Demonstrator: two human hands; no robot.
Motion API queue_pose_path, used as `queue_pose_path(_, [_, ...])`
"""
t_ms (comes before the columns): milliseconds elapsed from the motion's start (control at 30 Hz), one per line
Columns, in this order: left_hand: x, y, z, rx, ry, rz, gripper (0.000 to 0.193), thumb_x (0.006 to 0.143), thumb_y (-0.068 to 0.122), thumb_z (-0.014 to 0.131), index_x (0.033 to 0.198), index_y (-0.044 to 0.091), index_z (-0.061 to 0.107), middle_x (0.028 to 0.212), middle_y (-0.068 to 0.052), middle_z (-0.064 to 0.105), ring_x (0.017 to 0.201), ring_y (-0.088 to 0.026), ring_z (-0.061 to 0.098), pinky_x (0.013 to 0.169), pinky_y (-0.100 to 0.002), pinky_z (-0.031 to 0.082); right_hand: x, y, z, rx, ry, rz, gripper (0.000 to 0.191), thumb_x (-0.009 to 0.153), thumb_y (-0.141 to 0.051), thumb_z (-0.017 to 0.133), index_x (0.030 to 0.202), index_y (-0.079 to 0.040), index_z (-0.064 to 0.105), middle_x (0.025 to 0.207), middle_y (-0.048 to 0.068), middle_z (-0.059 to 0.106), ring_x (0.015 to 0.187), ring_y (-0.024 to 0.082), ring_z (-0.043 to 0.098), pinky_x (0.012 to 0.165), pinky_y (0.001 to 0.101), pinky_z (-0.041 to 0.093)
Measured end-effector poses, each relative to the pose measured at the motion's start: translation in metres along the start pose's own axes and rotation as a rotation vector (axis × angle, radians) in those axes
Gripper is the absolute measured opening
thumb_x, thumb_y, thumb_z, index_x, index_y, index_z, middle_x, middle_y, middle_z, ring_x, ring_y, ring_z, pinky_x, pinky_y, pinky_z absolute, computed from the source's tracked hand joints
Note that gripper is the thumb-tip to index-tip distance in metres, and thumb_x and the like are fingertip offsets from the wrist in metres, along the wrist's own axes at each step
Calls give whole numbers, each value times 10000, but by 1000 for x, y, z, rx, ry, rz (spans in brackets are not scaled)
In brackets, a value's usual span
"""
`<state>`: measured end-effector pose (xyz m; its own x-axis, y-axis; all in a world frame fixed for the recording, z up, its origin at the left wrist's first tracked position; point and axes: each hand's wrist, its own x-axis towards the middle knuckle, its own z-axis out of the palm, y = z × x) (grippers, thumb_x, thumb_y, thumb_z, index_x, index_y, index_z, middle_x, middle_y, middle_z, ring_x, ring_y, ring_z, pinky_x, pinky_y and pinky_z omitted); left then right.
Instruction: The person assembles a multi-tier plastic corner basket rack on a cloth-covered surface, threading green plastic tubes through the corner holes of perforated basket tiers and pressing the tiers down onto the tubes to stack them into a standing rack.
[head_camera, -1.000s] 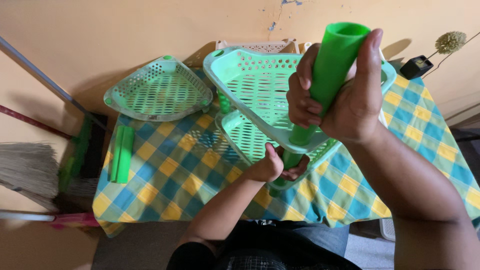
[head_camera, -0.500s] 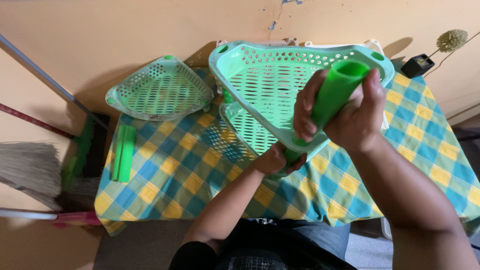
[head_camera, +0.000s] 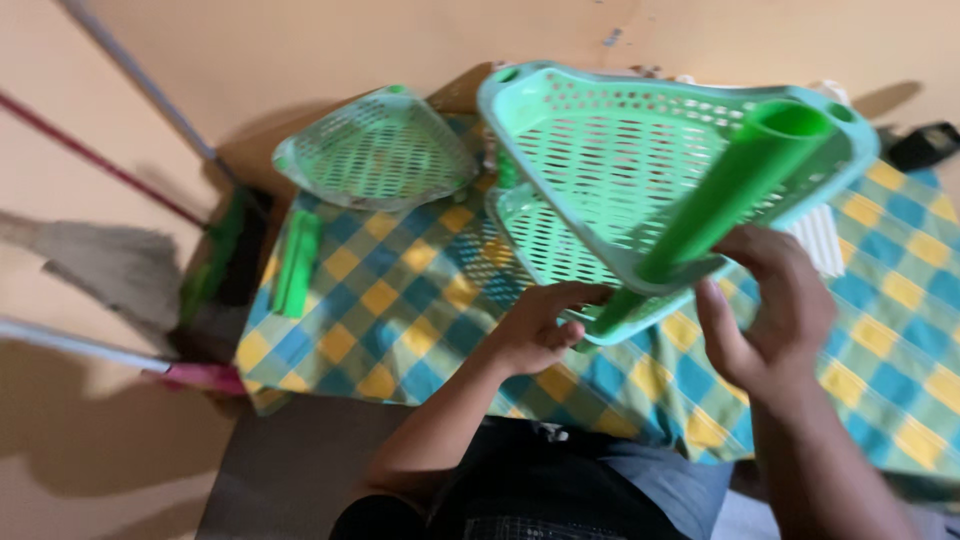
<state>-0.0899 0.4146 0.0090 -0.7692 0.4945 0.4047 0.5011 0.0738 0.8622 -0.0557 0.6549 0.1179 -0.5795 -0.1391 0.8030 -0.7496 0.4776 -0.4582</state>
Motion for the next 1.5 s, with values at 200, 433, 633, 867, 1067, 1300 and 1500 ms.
queue_pose_path(200, [-40,38,-26,224,228,2,542,941,440,762,1310,50,690,1285,-134,732,1189,-280,728,1004,-373,583,-52,10,16,-257,133,-213,270,885,-74,769,1091,42,638,1112,237,688,1062,366,709,932,409,601])
queue_pose_path(433, [-78,55,-47,423,467,-134,409,901,317,816,1168,29,700,1153,-132,732,1038,-292,739,873,-372,594,-63,5,72,-58,-101,-259,260,782,-5,778,1012,1,656,1055,184,689,1035,363,692,968,471,581])
queue_pose_path(633, [-109,50,-61,453,580,-231,377,917,352,794,1153,67,725,1125,-113,744,1015,-273,736,862,-377,592,-49,3,135,58,-304,-219,324,783,-24,798,1067,-6,643,1123,154,681,1091,341,669,944,431,560])
queue_pose_path(867, [-137,24,-77,522,714,-362,375,919,350,793,1139,53,730,1080,-126,741,964,-269,740,816,-378,596,-44,3,209,154,-542,-193,302,803,-68,787,1072,-40,654,1170,149,665,1085,338,660,907,413,551])
queue_pose_path(1067, [-160,2,-94,416,925,-410,370,907,346,776,1111,42,720,1073,-122,757,950,-231,764,786,-353,601,-48,5,274,221,-726,-211,308,824,-144,757,1092,-25,663,1137,159,661,1069,364,652,931,454,529])
queue_pose_path(1300, [-171,-44,-118,623,1233,-721,416,853,356,763,1123,44,706,1094,-146,713,875,-309,726,757,-419,576,-45,17,343,246,-863,-231,354,815,-174,756,1110,-13,644,1166,198,654,1096,403,621,949,474,516])
queue_pose_path(1500, [-179,-83,-137,762,1230,-891,448,881,374,774,1148,29,666,1122,-160,685,979,-343,690,807,-444,545,-46,16,370,244,-870,-206,301,836,-169,759,1073,-19,652,1122,183,660,1071,397,631,922,471,526])
